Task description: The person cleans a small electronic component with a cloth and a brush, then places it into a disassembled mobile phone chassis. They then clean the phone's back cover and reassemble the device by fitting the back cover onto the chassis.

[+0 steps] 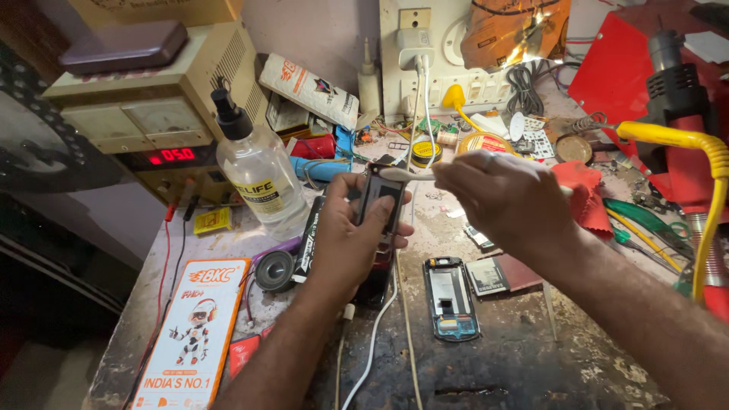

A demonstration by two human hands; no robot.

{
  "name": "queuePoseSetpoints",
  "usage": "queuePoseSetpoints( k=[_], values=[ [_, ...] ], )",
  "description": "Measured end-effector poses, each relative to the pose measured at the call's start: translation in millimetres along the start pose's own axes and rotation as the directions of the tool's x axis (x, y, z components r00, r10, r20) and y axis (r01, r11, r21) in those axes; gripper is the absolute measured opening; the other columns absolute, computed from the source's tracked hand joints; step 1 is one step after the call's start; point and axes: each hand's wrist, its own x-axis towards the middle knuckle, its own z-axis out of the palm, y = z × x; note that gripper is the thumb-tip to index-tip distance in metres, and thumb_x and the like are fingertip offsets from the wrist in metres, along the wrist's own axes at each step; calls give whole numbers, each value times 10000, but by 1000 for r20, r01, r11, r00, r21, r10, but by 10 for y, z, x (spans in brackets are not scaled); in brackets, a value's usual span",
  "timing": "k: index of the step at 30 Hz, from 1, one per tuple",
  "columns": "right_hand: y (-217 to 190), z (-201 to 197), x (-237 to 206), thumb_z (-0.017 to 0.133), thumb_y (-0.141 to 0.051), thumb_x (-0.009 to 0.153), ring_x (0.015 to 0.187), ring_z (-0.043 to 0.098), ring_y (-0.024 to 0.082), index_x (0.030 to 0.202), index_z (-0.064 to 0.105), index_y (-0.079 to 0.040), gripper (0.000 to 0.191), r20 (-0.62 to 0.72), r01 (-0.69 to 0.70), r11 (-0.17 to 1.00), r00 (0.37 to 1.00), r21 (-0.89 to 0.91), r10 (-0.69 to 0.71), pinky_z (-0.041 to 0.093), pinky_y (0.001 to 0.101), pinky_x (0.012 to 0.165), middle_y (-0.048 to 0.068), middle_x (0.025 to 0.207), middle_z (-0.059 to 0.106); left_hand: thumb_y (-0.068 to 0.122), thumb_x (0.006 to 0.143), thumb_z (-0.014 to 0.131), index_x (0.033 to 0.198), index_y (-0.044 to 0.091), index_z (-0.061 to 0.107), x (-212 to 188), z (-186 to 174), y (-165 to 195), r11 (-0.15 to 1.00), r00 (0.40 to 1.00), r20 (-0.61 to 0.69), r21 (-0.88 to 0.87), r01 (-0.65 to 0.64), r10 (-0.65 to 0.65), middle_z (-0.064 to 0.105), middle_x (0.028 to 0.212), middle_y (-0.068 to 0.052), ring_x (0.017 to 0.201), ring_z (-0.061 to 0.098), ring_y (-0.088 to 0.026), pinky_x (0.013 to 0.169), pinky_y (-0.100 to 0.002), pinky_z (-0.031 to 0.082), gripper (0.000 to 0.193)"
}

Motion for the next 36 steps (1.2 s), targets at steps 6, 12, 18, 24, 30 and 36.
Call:
queuePoseSetpoints(
  k=[6, 12, 18, 24, 30, 36],
  values=[
    [-221, -77, -37, 741, -211, 940, 686, 726, 233, 1075, 726, -132, 157, 94, -399, 897, 917, 192, 388, 561, 392, 582, 78, 816, 726, 65, 999, 592, 1159, 56, 404, -8, -69, 23, 999, 999, -27, 0, 46, -46, 746, 1091, -161, 727, 735, -184, 596, -300, 618, 246],
    [-150, -65, 38, 709, -175, 956, 708, 706, 299, 1013, 718, -108, 88, 124, -172, 979, 980, 110, 158, 546, 425, 598, 81, 871, 747, 71, 985, 584, 1155, 73, 418, 1, -52, -16, 996, 998, -44, 75, 52, -49, 740, 1093, -151, 741, 738, -181, 589, -306, 614, 237],
    [-216, -93, -29, 716, -200, 967, 653, 694, 267, 1045, 731, -100, 127, 118, -276, 925, 960, 260, 254, 526, 404, 594, 92, 820, 718, 64, 987, 579, 1142, 86, 419, 51, -128, 19, 955, 991, -116, -295, 32, -69, 712, 1070, -185, 813, 757, -271, 683, -382, 666, 224],
    [-266, 72, -32, 717, -189, 929, 560, 666, 222, 999, 746, -100, 117, 308, -355, 835, 921, 420, 238, 527, 370, 540, 99, 752, 699, 199, 1026, 500, 1128, 72, 487, 55, -165, 15, 903, 984, -113, -422, 76, -135, 729, 1094, -208, 896, 759, -323, 750, -430, 653, 164],
    [-234, 106, -68, 727, -156, 901, 656, 688, 230, 984, 751, -110, 99, 246, -112, 865, 969, 489, -13, 539, 381, 580, 84, 778, 714, 405, 1045, 418, 1162, -33, 627, 64, -231, -3, 893, 977, -99, -431, 129, -188, 749, 1064, -192, 844, 753, -283, 758, -400, 655, 499],
    [484, 43, -104, 700, -85, 1009, 816, 718, 312, 1167, 741, -85, 163, 56, -419, 903, 908, 96, 415, 543, 434, 690, 174, 937, 715, 369, 1032, 461, 1125, 49, 575, 68, -173, -101, 959, 954, -217, -238, 154, -207, 746, 1001, -173, 784, 720, -247, 724, -393, 609, 353]
  ],
)
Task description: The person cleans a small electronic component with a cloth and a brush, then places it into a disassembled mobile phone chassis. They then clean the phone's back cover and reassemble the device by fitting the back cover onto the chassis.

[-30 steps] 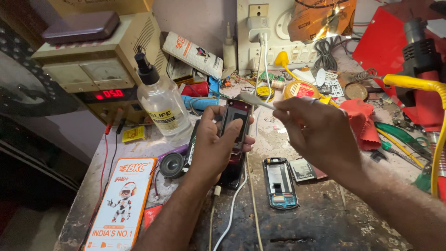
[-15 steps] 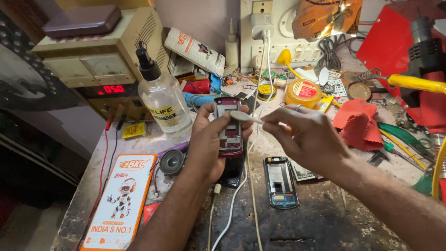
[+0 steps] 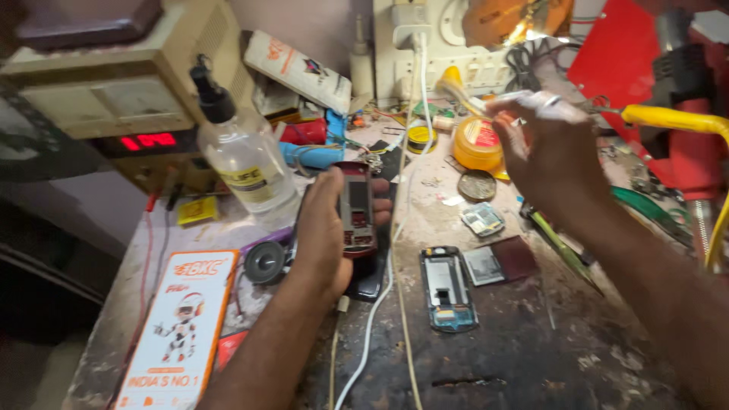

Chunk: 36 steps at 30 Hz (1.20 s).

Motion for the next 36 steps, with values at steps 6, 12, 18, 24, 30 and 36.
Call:
queuePoseSetpoints(
  k=[6, 12, 18, 24, 30, 36],
  values=[
    [881, -141, -62, 710, -182, 1020, 907, 698, 412, 1118, 703, -78, 143, 142, -105, 906, 974, -410, 177, 558, 529, 791, 216, 980, 720, 387, 1050, 469, 1098, 65, 556, 13, -45, 0, 998, 997, 28, 8, -69, 69, 729, 1009, -152, 809, 705, -218, 728, -368, 606, 337],
    [734, -233, -16, 644, -282, 1012, 985, 713, 386, 1124, 789, -178, 211, 315, -95, 782, 880, -616, 355, 568, 523, 877, 172, 1050, 753, 381, 1029, 470, 1108, 116, 495, -7, -5, 25, 999, 999, 17, -3, -49, 49, 704, 1007, -137, 815, 699, -214, 728, -377, 624, 278],
    [100, -529, 118, 755, -603, 837, 972, 755, 241, 1112, 803, -270, 434, 569, -51, 685, 514, -727, 642, 592, 411, 895, 47, 1020, 795, 442, 1056, 415, 1239, 37, 550, -115, 89, 49, 999, 994, 107, -40, 30, -26, 711, 1033, -179, 788, 704, -234, 701, -384, 626, 464],
    [-92, -586, 108, 719, -316, 969, 876, 720, 219, 1042, 791, -195, 158, 309, -55, 868, 922, -493, 234, 583, 391, 814, 58, 963, 776, 239, 1018, 457, 1432, 3, 503, -238, 201, 46, 996, 949, 305, -28, 89, -76, 711, 1106, -191, 828, 732, -237, 751, -396, 647, 478],
    [88, -246, 3, 630, -152, 1112, 1031, 669, 135, 1139, 585, -36, 127, 49, -154, 853, 988, 498, 150, 543, 305, 891, 79, 1118, 713, 130, 991, 480, 1443, 20, 493, -277, 234, -17, 996, 933, 349, 17, 91, -91, 704, 1163, -201, 858, 729, -227, 757, -370, 630, 465],
    [269, -151, -14, 625, -101, 1117, 970, 699, 151, 1133, 613, -47, 57, 291, -363, 131, 878, 923, 380, 598, 312, 908, 67, 1024, 712, 140, 995, 477, 1449, 9, 484, -270, 226, -26, 997, 949, 306, 8, 72, -71, 702, 1162, -202, 859, 738, -218, 780, -377, 652, 472]
  ],
)
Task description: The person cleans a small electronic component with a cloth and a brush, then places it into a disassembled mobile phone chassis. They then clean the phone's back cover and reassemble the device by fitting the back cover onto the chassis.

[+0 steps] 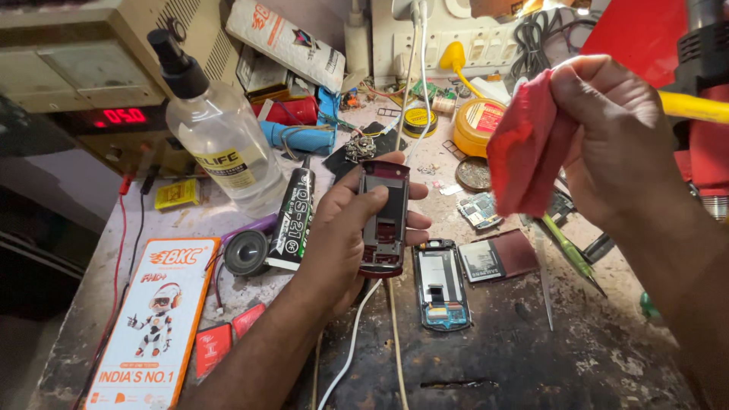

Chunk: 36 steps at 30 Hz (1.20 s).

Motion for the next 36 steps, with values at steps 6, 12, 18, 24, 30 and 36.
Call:
queuePoseSetpoints(
  k=[6, 12, 18, 24, 30, 36],
  values=[
    [-92, 6, -33, 667, -28, 1067, 800, 726, 205, 1065, 612, -76, 73, 225, -31, 992, 974, 121, 3, 632, 363, 664, 111, 926, 707, 160, 994, 468, 1468, 21, 461, -21, 2, 15, 1000, 1000, -10, 25, 3, -3, 699, 1167, -210, 822, 734, -242, 717, -364, 637, 494],
    [-194, 227, -37, 592, 0, 976, 822, 735, 165, 1131, 670, -21, 174, 21, -231, 952, 971, -202, 240, 632, 297, 719, 89, 990, 737, 128, 972, 438, 1469, 14, 455, -22, 18, -1, 999, 999, -5, 4, 32, -32, 699, 1168, -215, 792, 735, -249, 697, -361, 634, 511],
    [-126, 408, -210, 695, -79, 927, 791, 780, 193, 1156, 761, -74, 238, 72, -72, 591, 973, -803, 218, 633, 339, 689, 73, 926, 823, 104, 971, 415, 1557, 30, 395, -81, 62, -3, 998, 990, 132, 8, 59, -59, 695, 1189, -193, 800, 732, -230, 703, -347, 627, 592],
    [-103, 480, -432, 802, -134, 873, 832, 755, 102, 1032, 802, -133, 160, 394, 371, 555, 915, -745, -83, 619, 238, 700, 15, 987, 810, 82, 1017, 392, 1659, 110, 281, -123, 137, 5, 991, 992, 121, 127, 30, -46, 681, 1149, -172, 801, 712, -182, 729, -335, 635, 653],
    [-35, 688, -622, 831, -117, 798, 864, 733, 140, 1053, 791, -137, 259, 569, 633, 363, 774, -684, -279, 590, 283, 733, 96, 1053, 747, 15, 986, 398, 1661, 102, 227, -221, 245, 15, 981, 990, 142, 191, -40, 13, 647, 1282, -63, 858, 711, -130, 726, -292, 619, 702],
    [-40, 741, -601, 802, -87, 823, 958, 760, 127, 1062, 779, -113, 242, 558, 613, 450, 786, -649, -266, 617, 251, 788, 73, 1107, 771, 9, 1006, 439, 1689, 79, 190, -229, 252, 31, 928, 982, 165, 345, -143, 90, 674, 1241, -113, 801, 657, -87, 672, -234, 584, 730]
  ],
)
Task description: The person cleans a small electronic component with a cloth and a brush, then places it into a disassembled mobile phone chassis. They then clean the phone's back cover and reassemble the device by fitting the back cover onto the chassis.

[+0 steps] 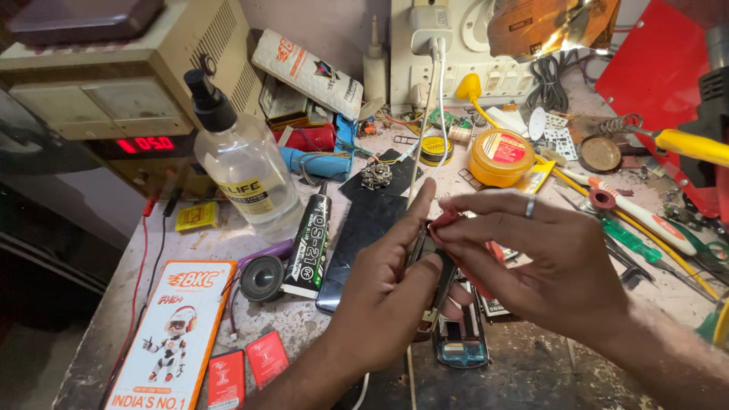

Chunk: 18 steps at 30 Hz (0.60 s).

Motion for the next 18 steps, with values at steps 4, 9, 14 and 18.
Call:
queuePoseSetpoints(
  k=[4, 9, 14, 18],
  values=[
    [-65, -28, -9, 782, -82, 892, 798, 758, 100, 1077, 770, -95, 186, -148, -305, 947, 936, 106, 318, 614, 238, 783, 26, 878, 802, 21, 987, 452, 1695, 132, -13, -31, 5, 19, 999, 999, 8, 3, 40, -40, 725, 1084, -126, 741, 691, -94, 623, -223, 559, 854],
    [-43, -138, -12, 796, -80, 852, 865, 770, 122, 1067, 773, -102, 218, -72, -144, 990, 987, 1, 144, 603, 247, 730, 37, 956, 793, 74, 1004, 476, 1569, 82, 192, -36, 29, 66, 991, 991, -23, 28, 132, -131, 743, 890, -118, 660, 681, -82, 535, -197, 511, 633],
    [-18, -67, -36, 808, -70, 825, 877, 756, 111, 1065, 772, -118, 247, -64, -48, 996, 997, -79, 43, 600, 257, 705, 41, 974, 773, 91, 982, 512, 1226, 64, 349, -16, 19, 47, 988, 988, -61, 51, 147, -144, 739, 877, -82, 653, 708, -87, 462, -207, 470, 294],
    [-37, -43, -14, 822, -72, 780, 788, 729, 126, 1079, 786, -128, 307, -1, -20, 992, 1000, -127, 20, 586, 258, 610, 57, 973, 724, 106, 1046, 530, 1206, 37, 395, 0, 34, 16, 990, 999, -47, 142, -9, 15, 725, 887, -111, 710, 704, -83, 545, -209, 539, 220]
  ],
)
